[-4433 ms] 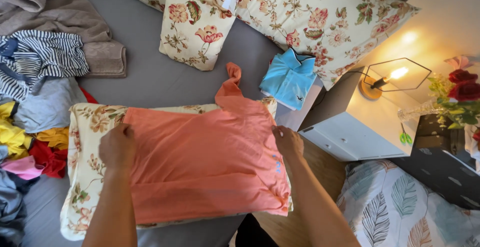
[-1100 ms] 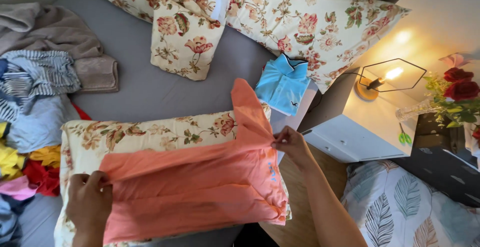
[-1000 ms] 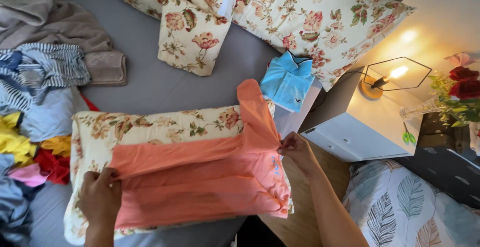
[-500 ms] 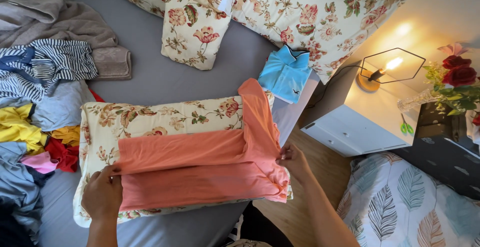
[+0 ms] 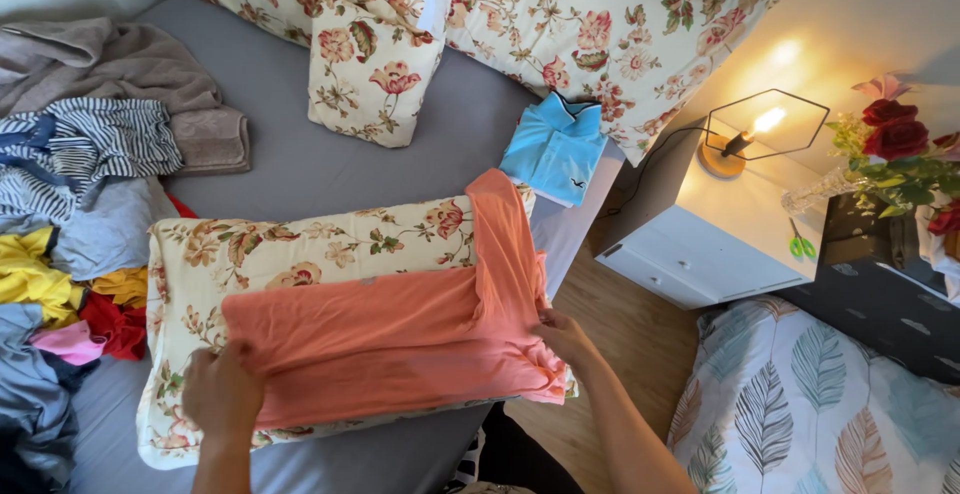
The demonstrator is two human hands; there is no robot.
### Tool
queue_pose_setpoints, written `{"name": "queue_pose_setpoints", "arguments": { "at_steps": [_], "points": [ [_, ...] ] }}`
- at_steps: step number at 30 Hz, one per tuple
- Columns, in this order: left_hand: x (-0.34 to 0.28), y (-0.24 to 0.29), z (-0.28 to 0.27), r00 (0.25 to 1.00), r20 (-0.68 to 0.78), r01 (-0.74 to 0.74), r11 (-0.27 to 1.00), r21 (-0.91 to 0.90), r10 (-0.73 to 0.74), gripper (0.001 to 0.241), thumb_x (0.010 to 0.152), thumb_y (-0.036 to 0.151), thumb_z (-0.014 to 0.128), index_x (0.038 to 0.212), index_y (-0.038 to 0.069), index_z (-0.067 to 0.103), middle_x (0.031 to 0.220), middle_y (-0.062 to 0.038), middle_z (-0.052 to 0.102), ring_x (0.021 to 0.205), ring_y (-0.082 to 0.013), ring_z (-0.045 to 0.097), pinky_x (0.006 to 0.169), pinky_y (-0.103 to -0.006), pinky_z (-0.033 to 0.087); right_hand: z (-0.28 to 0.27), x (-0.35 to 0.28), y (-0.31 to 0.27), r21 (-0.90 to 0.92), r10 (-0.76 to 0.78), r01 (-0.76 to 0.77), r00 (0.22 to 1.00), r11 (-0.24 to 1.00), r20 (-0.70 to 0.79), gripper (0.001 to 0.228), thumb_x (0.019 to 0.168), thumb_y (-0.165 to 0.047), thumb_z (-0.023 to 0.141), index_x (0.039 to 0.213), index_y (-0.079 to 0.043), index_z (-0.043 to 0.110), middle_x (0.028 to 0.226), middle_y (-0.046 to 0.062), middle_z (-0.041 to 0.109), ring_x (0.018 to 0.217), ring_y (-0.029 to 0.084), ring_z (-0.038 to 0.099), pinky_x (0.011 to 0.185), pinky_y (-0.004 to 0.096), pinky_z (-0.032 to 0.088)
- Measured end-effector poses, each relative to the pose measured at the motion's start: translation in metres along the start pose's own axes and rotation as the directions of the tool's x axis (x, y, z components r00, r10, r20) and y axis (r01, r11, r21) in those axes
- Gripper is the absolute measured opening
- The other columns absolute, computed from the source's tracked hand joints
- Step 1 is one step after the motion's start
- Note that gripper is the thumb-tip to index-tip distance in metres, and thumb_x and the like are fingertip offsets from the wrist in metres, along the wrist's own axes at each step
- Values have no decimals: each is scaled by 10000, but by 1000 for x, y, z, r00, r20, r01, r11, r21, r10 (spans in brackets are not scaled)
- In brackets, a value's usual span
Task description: The person folds a pink t-shirt and a black t-shirt on a floral pillow placed on a bed. They smooth out the shirts, fold the sleeves and sides, and then fold the shirts in half before stacking them.
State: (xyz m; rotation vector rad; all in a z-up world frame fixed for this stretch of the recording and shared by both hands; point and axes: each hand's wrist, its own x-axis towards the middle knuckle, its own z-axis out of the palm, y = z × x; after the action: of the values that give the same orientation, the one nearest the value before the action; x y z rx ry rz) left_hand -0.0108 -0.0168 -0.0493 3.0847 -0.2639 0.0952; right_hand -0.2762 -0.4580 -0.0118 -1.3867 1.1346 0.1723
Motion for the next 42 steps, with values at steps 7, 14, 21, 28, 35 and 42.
{"name": "queue_pose_setpoints", "arguments": {
  "at_steps": [7, 14, 21, 28, 35, 42],
  "points": [
    [9, 224, -53, 737, -250, -664, 741, -94, 628, 241, 855, 236, 689, 1070, 278, 789, 1028, -14, 723, 1056, -249, 693, 796, -398, 601, 3, 37, 14, -391, -189, 128, 975, 912, -121, 329, 794, -529, 790, 1033, -305, 757, 744, 62, 677, 736, 242, 679, 654, 364, 520],
    [-51, 349, -39, 509, -155, -841, 450, -300, 847, 309, 920, 277, 592, 1221, 274, 667, 1255, -91, 644, 1233, -315, 592, 992, -555, 455, -33, 69, 11, -373, -270, 196, 950, 907, -155, 297, 905, -416, 675, 1144, -272, 774, 1072, 61, 784, 1088, 365, 700, 919, 478, 549],
    [-98, 323, -16, 446, -176, -884, 400, -244, 878, 925, 802, 570, 658, 1562, 115, 392, 1639, -138, 362, 1516, -305, 324, 1224, -606, 153, -56, 112, -28, -434, -539, 472, 841, 767, -38, 539, 808, -227, 818, 1318, -227, 643, 1268, -34, 689, 1007, 190, 650, 884, 326, 547],
    [-100, 329, -1, 520, -119, -850, 497, -175, 846, 1005, 772, 518, 638, 1591, 45, 299, 1663, -104, 332, 1556, -271, 273, 1252, -536, 155, -64, 170, -28, -537, -574, 557, 804, 634, 155, 163, 855, -319, 752, 935, -182, 788, 1313, -64, 676, 1175, 176, 598, 1067, 325, 399],
    [-101, 328, -1, 559, -81, -808, 521, -277, 825, 843, 894, 499, 536, 1591, 74, 326, 1678, -54, 322, 1571, -245, 238, 1256, -513, 133, -71, 160, -41, -269, -454, 537, 833, 800, 315, 248, 859, -101, 716, 1106, -133, 715, 1076, -5, 715, 968, 179, 614, 864, 329, 533],
    [-93, 324, -17, 566, -52, -739, 478, -475, 823, 730, 953, 391, 512, 1589, 75, 342, 1672, -57, 349, 1570, -254, 247, 1245, -480, 139, -68, 176, -24, -11, -290, 304, 917, 952, 274, 122, 943, -99, 701, 1044, -51, 751, 945, 7, 718, 869, 116, 614, 845, 268, 502]
  ]
}}
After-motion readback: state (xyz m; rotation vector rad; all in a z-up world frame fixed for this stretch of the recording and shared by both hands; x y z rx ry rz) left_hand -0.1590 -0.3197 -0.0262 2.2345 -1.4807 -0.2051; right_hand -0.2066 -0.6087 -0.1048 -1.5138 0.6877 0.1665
